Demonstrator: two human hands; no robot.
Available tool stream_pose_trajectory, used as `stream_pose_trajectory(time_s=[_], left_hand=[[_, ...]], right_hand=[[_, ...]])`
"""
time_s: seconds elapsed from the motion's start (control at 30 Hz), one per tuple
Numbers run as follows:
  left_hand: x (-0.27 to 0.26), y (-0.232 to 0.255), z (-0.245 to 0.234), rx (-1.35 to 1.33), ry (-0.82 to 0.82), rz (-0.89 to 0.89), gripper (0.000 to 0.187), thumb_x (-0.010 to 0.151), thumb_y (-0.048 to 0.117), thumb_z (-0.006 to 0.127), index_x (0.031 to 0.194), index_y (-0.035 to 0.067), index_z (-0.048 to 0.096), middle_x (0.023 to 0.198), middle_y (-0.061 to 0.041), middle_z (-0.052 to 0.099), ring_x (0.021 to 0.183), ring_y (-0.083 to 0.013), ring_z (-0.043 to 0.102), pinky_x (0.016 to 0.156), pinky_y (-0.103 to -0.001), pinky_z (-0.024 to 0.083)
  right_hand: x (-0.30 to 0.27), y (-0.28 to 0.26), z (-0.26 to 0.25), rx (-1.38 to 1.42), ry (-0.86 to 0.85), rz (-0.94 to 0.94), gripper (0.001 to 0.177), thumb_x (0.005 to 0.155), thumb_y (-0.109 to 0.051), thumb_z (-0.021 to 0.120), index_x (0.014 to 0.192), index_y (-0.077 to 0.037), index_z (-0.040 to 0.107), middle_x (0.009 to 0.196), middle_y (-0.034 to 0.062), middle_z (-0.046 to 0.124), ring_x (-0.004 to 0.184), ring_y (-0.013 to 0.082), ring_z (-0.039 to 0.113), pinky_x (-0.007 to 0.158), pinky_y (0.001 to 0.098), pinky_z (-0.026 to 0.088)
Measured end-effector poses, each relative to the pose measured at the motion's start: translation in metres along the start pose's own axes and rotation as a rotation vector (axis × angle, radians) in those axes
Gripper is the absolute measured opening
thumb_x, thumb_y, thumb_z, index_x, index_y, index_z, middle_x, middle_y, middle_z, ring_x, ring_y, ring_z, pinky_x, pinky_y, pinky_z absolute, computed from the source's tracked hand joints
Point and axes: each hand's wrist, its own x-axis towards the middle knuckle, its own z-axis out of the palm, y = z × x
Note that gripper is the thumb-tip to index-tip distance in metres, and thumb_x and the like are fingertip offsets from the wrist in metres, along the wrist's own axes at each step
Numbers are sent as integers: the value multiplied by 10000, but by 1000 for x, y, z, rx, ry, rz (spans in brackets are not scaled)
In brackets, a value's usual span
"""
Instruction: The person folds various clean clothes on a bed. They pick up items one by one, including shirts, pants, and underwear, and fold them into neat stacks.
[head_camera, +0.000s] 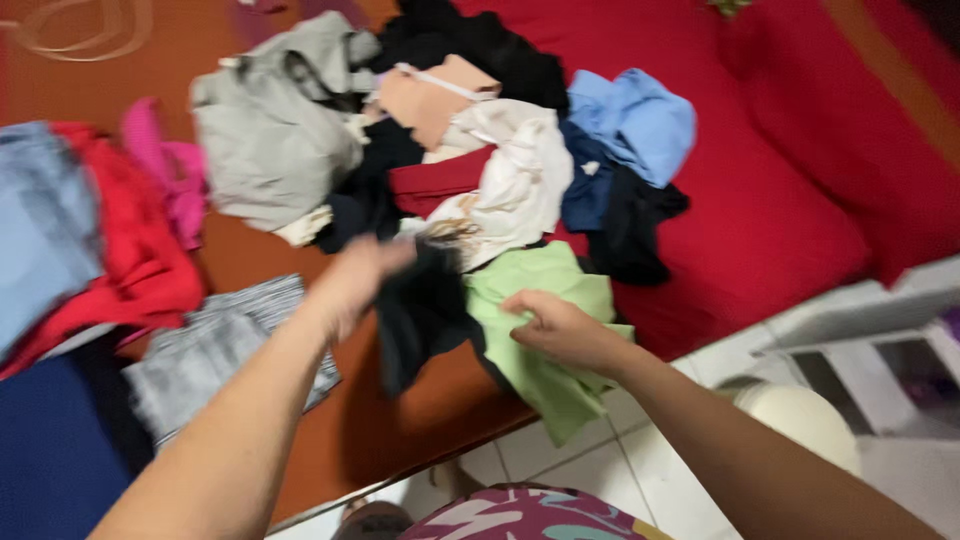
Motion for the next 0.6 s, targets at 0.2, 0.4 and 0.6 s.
stream_pose_trajectory(time_s=[0.2, 0.4, 0.6], left_hand=[[-85, 156, -41, -807, -222, 429, 402, 1002, 277, 640, 1312, 20, 632, 1261, -114, 719, 1132, -245, 715, 1038, -402, 576], [-163, 186, -36, -671, -254, 472, 395, 996, 281, 651, 1284, 10, 640, 1238, -118, 729, 1106, -228, 727, 1017, -379, 590], [-230, 172, -35, -250, -188, 417, 380, 982, 298, 697, 1236, 17, 679, 1039, -64, 733, 875, -124, 695, 783, -291, 577]], right_hand=[[28, -49, 19, -71, 260, -313, 773, 853, -197, 792, 1496, -64, 383, 1356, 93, 543, 1056, 154, 580, 929, 291, 484], [15, -143, 34, 406, -34, -586, 771, 904, -331, 767, 1518, 7, 445, 1387, 157, 565, 1212, 179, 559, 1055, 315, 459], [-40, -230, 49, 253, -1, -1080, 645, 1046, -381, 710, 1518, -32, 443, 1430, 43, 564, 1339, 94, 527, 1156, 248, 413]])
